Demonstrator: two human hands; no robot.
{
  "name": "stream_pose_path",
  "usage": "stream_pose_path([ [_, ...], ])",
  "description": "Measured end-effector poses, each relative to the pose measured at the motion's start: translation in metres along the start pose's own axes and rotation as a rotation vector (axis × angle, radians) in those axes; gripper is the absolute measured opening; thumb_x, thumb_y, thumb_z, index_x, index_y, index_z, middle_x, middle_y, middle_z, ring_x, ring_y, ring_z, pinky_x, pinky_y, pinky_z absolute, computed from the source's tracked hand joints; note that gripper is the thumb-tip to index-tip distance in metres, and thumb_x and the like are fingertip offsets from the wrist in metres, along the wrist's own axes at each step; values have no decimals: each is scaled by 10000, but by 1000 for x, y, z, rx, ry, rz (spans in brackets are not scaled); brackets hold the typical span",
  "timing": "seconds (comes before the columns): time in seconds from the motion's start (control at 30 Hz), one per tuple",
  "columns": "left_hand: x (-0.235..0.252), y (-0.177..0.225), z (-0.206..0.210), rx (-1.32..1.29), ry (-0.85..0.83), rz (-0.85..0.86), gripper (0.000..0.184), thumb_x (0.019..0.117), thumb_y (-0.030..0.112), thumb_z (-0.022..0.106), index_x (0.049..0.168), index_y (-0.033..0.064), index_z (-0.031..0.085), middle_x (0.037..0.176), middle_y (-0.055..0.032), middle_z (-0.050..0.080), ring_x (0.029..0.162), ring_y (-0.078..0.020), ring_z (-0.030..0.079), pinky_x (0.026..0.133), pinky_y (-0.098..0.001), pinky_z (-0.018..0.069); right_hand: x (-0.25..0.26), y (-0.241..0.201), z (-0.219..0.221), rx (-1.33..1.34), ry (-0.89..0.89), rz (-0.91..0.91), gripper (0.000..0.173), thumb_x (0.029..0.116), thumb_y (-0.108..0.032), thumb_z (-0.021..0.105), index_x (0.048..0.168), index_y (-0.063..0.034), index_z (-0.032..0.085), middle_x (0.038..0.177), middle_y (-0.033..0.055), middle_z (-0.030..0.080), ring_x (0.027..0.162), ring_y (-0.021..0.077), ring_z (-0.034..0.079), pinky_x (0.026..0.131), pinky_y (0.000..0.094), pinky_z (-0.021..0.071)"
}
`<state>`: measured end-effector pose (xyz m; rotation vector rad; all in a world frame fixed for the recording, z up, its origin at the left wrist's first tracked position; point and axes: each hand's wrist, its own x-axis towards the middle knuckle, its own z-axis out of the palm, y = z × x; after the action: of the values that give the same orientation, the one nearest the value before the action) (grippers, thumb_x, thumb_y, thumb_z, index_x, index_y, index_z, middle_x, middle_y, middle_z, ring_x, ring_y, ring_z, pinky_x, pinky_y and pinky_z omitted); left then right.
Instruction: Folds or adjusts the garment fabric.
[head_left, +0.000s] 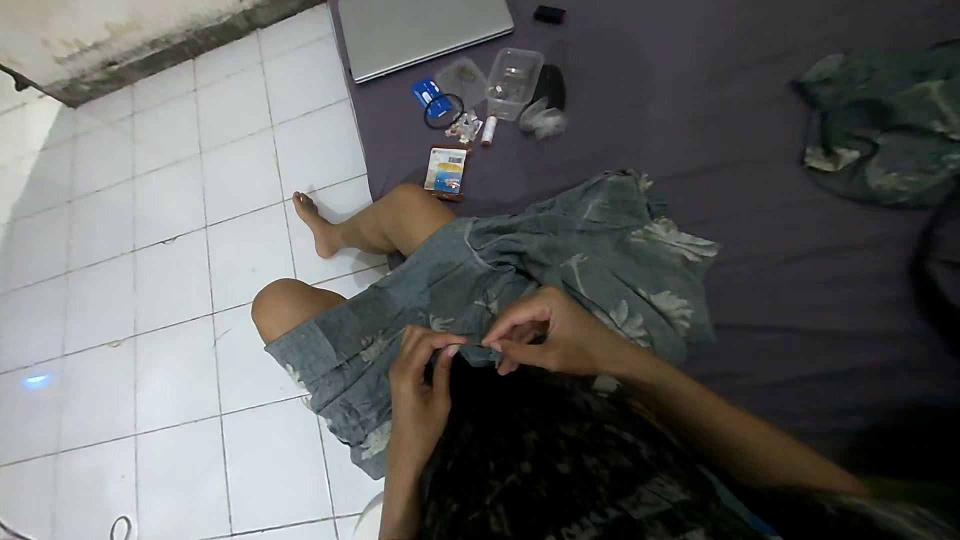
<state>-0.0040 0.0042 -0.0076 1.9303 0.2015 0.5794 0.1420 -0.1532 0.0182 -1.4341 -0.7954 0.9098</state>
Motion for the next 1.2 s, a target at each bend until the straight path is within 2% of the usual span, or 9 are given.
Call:
stream_pose_path([
  [0.63,1,1,-3,-22,-57,10,162,1020,131,570,958,33,684,910,1,619,929,17,569,854,-115,460,0,9,-2,-27,-48,-163,117,883,-19,673,895,71,745,772,23,719,672,-66,654,643,81,540],
  [1.2,1,0,-6,-51,-76,56,175,1036,162,560,966,49,675,917,9,617,936,21,565,861,-114,455,-4,5,-1,-13,-45,-158,120,889,-21,668,905,76,736,771,23,721,671,-61,658,644,87,543],
])
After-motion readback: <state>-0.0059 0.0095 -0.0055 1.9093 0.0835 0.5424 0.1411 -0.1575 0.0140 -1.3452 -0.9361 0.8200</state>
